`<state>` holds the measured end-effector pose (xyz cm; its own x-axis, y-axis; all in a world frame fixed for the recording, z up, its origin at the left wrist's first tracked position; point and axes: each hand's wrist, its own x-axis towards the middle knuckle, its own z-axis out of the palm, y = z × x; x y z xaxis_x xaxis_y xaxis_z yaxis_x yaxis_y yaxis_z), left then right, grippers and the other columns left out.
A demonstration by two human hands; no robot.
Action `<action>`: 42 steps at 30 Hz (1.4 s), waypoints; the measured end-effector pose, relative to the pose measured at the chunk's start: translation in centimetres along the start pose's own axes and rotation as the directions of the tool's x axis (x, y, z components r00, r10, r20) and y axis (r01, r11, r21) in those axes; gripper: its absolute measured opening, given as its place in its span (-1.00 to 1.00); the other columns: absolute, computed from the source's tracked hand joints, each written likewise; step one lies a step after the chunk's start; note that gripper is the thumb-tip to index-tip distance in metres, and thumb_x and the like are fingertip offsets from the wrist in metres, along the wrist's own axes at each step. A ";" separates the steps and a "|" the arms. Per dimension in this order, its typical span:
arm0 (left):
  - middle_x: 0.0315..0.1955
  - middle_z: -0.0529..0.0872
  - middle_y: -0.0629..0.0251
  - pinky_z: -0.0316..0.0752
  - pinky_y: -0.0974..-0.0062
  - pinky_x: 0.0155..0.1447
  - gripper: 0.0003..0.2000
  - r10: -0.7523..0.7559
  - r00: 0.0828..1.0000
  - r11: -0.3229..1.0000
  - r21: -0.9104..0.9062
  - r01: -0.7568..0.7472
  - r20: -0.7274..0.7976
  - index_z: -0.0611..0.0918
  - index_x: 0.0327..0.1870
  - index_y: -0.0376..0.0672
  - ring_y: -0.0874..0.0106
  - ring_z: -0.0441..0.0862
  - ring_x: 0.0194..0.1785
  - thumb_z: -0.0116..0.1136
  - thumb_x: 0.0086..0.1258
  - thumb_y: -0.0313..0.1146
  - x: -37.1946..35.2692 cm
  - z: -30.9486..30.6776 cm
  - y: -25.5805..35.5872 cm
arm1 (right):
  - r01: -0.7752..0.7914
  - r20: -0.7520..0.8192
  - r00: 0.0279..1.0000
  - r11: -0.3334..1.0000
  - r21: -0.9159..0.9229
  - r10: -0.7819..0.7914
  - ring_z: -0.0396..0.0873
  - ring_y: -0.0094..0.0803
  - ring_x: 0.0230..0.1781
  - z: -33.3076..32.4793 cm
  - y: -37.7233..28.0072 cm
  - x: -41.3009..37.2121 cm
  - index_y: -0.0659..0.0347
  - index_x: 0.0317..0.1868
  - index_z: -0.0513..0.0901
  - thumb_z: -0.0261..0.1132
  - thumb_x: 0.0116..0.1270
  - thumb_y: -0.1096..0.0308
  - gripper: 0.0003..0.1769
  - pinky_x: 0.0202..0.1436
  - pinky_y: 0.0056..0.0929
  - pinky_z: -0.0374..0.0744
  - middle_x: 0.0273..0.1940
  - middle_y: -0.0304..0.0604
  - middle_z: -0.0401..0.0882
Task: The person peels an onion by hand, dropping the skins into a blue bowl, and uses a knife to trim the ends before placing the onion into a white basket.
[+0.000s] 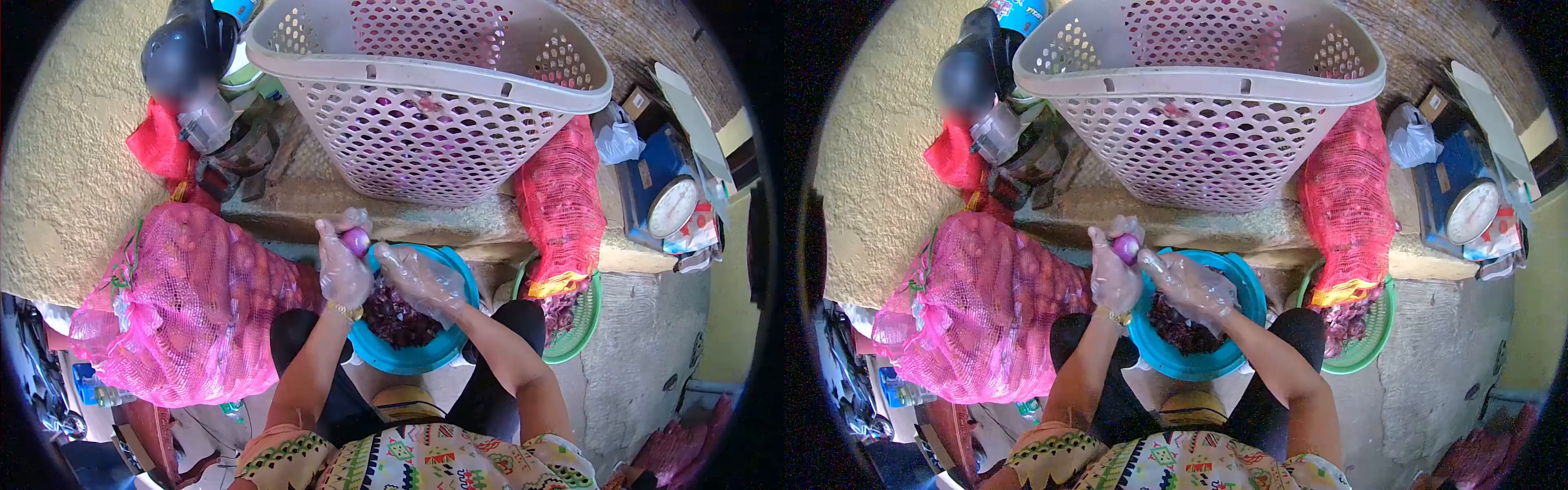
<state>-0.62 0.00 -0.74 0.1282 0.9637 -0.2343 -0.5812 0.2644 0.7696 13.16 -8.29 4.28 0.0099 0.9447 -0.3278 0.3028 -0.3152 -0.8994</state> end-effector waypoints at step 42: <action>0.22 0.73 0.08 0.47 0.10 0.54 -0.76 0.707 0.173 -0.157 0.390 -0.907 0.686 0.67 0.20 -0.23 0.14 0.62 0.39 0.21 0.59 -0.48 2.5 21.4 16.3 | 0.105 0.204 0.977 0.675 -0.731 0.069 0.81 0.09 0.11 -1.4 8.4 1.5 0.30 -0.04 0.85 0.36 0.37 0.27 -0.69 0.21 -0.02 0.74 0.04 0.21 0.83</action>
<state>7.44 7.55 23.92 0.1625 0.3790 0.9110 0.2882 -0.9013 0.3236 17.04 -9.43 -3.33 -0.1641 0.8824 -0.4410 0.9015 -0.0472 -0.4301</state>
